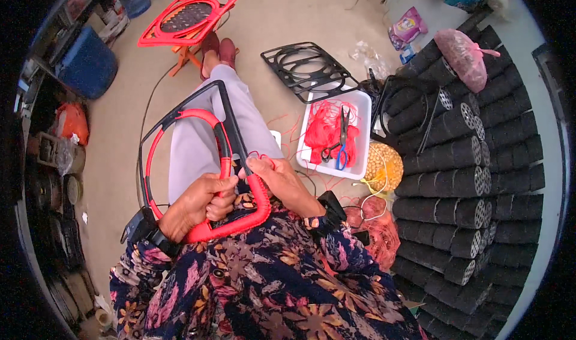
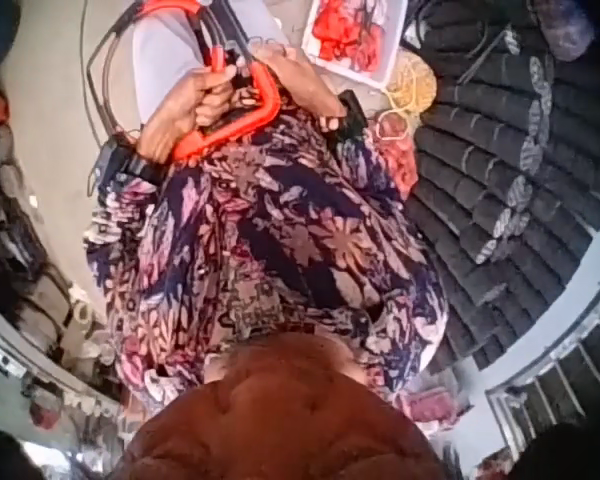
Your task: Wrapping a red cord around the perimeter of a plastic frame component.
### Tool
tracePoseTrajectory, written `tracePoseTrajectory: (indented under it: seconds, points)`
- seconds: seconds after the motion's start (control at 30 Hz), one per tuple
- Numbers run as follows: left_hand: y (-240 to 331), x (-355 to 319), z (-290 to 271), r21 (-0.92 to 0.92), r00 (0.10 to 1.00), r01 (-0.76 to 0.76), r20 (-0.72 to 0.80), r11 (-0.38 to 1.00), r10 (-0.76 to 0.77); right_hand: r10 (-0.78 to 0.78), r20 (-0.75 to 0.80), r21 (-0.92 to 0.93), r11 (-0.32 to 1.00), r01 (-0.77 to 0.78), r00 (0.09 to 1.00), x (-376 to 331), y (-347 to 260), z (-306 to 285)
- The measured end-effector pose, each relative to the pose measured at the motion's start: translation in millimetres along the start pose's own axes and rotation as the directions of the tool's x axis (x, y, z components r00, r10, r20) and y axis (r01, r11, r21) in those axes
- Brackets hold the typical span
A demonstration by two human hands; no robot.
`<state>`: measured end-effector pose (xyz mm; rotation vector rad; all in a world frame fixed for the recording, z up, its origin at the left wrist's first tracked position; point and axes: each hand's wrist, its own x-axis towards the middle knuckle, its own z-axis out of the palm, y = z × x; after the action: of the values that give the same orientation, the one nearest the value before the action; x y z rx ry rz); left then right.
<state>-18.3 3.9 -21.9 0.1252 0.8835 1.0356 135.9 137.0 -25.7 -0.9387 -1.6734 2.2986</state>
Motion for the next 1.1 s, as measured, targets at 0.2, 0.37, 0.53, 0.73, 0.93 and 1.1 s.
tracePoseTrajectory:
  seconds: [0.2,0.37,0.53,0.73,0.93,1.1]
  points:
    - [0,-2,7,-0.007,0.997,-0.003,-0.079,1.000,0.003,-0.087,0.106,-0.150,0.983,0.103,0.991,1,5,-10]
    - [-3,-6,11,0.073,0.995,-0.013,-0.101,0.997,0.020,-0.111,0.097,-0.196,0.972,0.128,0.989,-6,4,-10]
    - [-7,-6,10,0.040,0.995,0.009,-0.098,0.999,-0.005,-0.120,0.069,-0.221,0.966,0.133,0.990,-20,3,-6]
    - [-3,-8,13,0.085,0.988,-0.047,-0.143,0.995,0.058,-0.042,0.041,-0.041,0.998,0.043,0.998,-24,6,-9]
    - [-2,-9,10,0.057,0.980,-0.069,-0.183,0.996,0.078,0.004,0.231,-0.298,0.952,0.067,0.973,-34,-3,-14]
    - [-4,-12,16,0.063,0.962,-0.092,-0.251,0.994,0.105,0.038,0.183,-0.253,0.967,0.010,0.982,-39,5,-10]
